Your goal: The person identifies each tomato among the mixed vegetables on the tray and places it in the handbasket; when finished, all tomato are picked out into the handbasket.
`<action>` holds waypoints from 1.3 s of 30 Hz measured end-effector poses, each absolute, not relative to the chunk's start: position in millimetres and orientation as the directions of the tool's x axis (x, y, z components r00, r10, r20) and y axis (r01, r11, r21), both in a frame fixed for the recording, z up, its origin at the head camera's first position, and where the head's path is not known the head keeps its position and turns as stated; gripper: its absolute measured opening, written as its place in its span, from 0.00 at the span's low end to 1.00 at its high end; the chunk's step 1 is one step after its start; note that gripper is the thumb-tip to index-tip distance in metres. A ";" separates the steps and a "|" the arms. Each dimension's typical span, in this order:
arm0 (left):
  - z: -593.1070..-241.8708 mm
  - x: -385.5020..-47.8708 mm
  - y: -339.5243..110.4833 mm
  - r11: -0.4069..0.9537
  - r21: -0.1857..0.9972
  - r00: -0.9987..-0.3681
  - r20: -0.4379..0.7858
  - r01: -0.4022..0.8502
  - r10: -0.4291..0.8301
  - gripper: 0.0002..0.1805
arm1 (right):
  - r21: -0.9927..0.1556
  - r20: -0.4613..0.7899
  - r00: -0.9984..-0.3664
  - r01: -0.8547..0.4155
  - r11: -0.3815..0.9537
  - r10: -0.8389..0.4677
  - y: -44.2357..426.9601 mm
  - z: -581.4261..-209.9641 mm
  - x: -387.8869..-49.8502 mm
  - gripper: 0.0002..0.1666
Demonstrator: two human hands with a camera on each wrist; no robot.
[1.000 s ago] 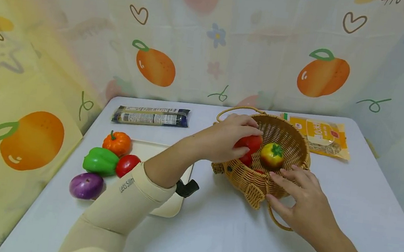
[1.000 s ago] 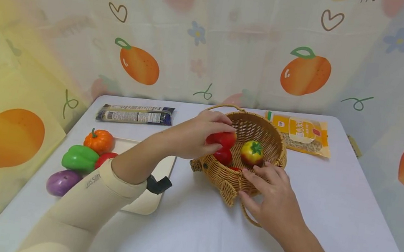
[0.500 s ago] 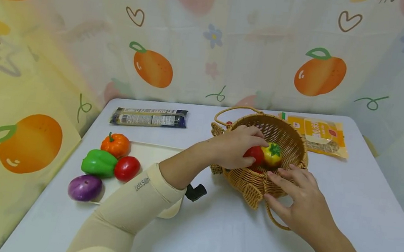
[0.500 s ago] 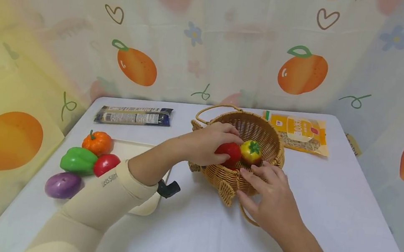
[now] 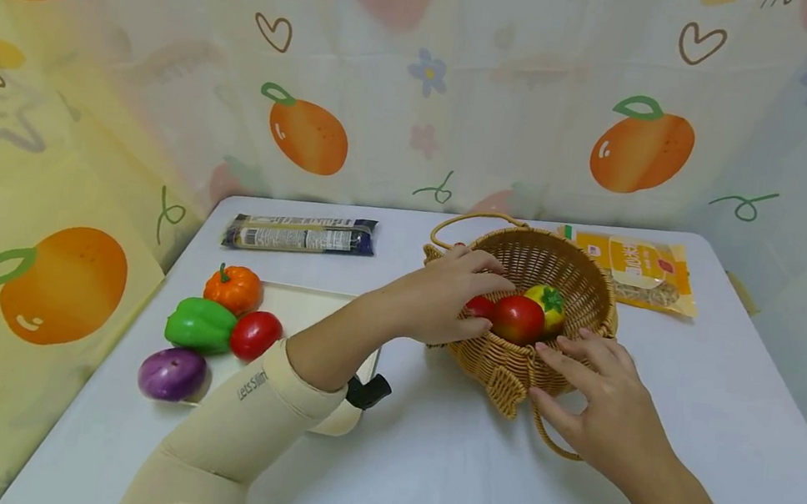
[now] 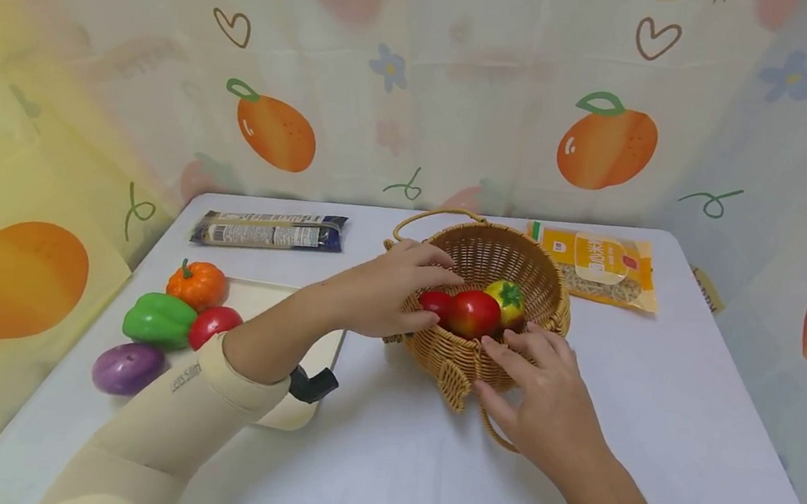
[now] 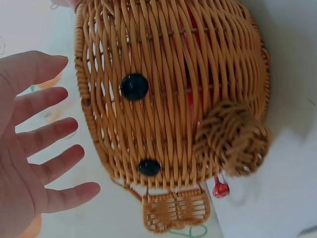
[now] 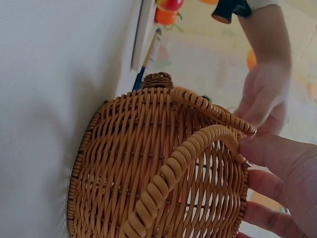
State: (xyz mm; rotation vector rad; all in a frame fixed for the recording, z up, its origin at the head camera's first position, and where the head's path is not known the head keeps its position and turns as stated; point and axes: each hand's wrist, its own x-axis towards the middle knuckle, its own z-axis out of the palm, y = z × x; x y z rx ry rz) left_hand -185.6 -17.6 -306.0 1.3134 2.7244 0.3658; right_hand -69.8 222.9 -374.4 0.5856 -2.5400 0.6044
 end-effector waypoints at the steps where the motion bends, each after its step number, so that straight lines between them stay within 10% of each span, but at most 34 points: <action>1: -305.9 -184.1 -21.6 0.608 0.258 -0.633 0.017 0.751 0.774 0.27 | -0.309 0.521 -0.802 -0.496 0.811 -0.292 222.9 -374.7 -69.9 0.33; 39: -333.4 -178.1 -209.4 0.920 0.166 -0.878 -0.279 0.355 0.389 0.33 | -0.325 0.534 -0.794 -0.509 0.797 -0.289 221.7 -374.6 -68.8 0.34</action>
